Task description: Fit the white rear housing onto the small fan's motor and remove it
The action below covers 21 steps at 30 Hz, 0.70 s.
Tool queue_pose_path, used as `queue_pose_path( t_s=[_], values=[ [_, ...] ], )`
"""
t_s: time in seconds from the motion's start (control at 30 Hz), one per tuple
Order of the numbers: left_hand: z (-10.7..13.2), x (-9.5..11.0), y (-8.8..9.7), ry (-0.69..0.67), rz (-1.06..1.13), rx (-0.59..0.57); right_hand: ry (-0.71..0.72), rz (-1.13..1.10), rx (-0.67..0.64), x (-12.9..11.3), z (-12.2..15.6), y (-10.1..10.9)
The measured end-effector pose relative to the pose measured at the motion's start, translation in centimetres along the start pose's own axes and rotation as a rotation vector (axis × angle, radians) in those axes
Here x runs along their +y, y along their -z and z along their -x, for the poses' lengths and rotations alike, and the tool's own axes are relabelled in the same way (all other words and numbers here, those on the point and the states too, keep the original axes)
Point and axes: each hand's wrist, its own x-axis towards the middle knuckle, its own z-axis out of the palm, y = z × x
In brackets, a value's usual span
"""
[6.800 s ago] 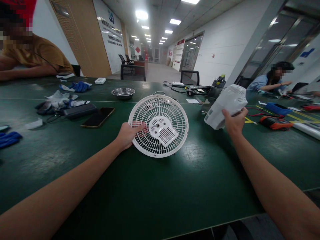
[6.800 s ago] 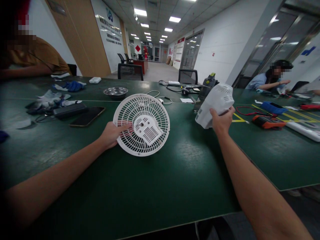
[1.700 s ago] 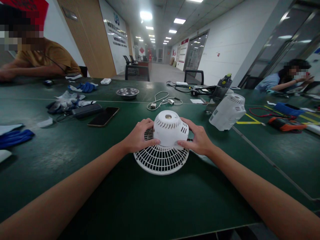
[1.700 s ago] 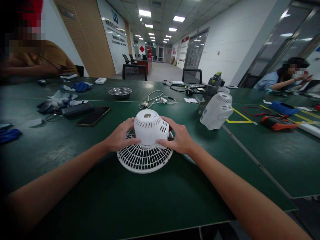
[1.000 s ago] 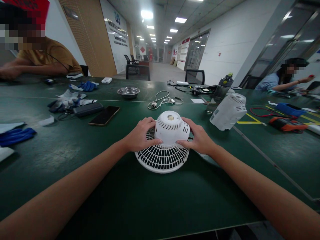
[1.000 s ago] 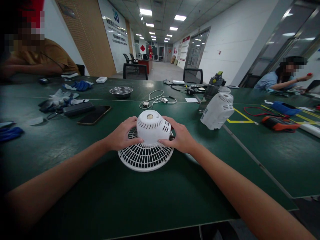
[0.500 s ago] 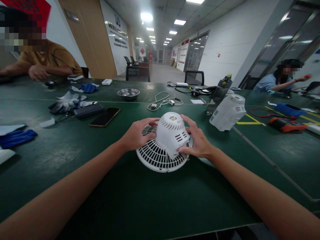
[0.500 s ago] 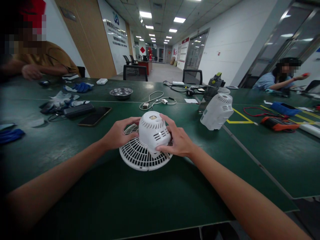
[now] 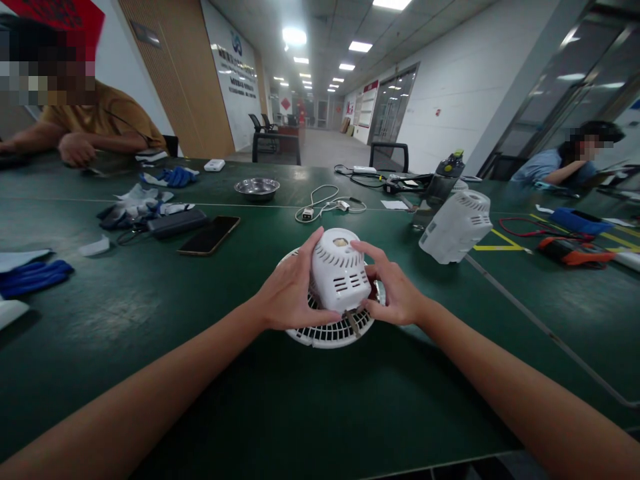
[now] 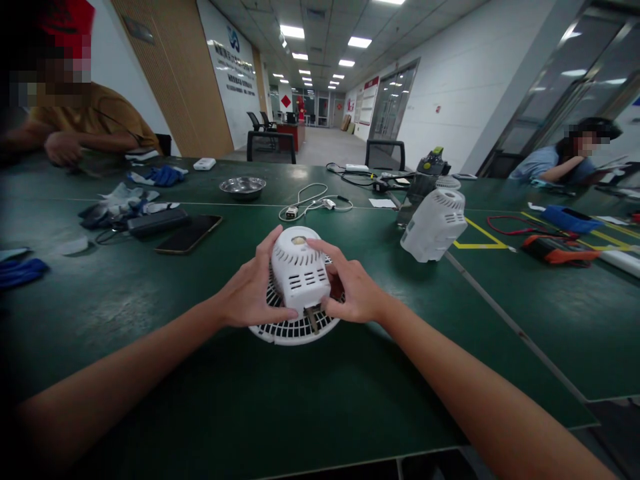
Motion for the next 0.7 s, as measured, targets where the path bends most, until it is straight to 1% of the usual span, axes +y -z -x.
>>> queue_pose_path(
  t_s=[0.13, 0.23, 0.33, 0.5, 0.6, 0.63, 0.7],
  values=[
    [-0.1, 1.0, -0.4, 0.008, 0.02, 0.035, -0.007, 0.019, 0.0, -0.1, 0.0, 0.0],
    [-0.2, 1.1, -0.4, -0.003, 0.041, 0.044, -0.007, 0.047, 0.01, -0.2, 0.0, -0.1],
    [-0.2, 0.6, -0.2, -0.026, 0.044, 0.026, 0.015, 0.073, 0.022, -0.2, 0.0, -0.2],
    [-0.2, -1.1, 0.1, -0.07, 0.03, -0.042, 0.022, 0.086, 0.005, -0.1, 0.0, 0.0],
    [-0.1, -1.5, -0.1, -0.052, 0.025, -0.033, 0.039, 0.094, 0.005, -0.2, -0.1, -0.1],
    [0.0, -1.5, -0.2, -0.039, 0.021, -0.018, 0.036, 0.108, 0.026, -0.3, -0.2, -0.3],
    [0.1, -1.4, -0.4, -0.02, 0.017, 0.014, 0.012, 0.163, 0.109, -0.6, -0.3, -0.8]
  ],
)
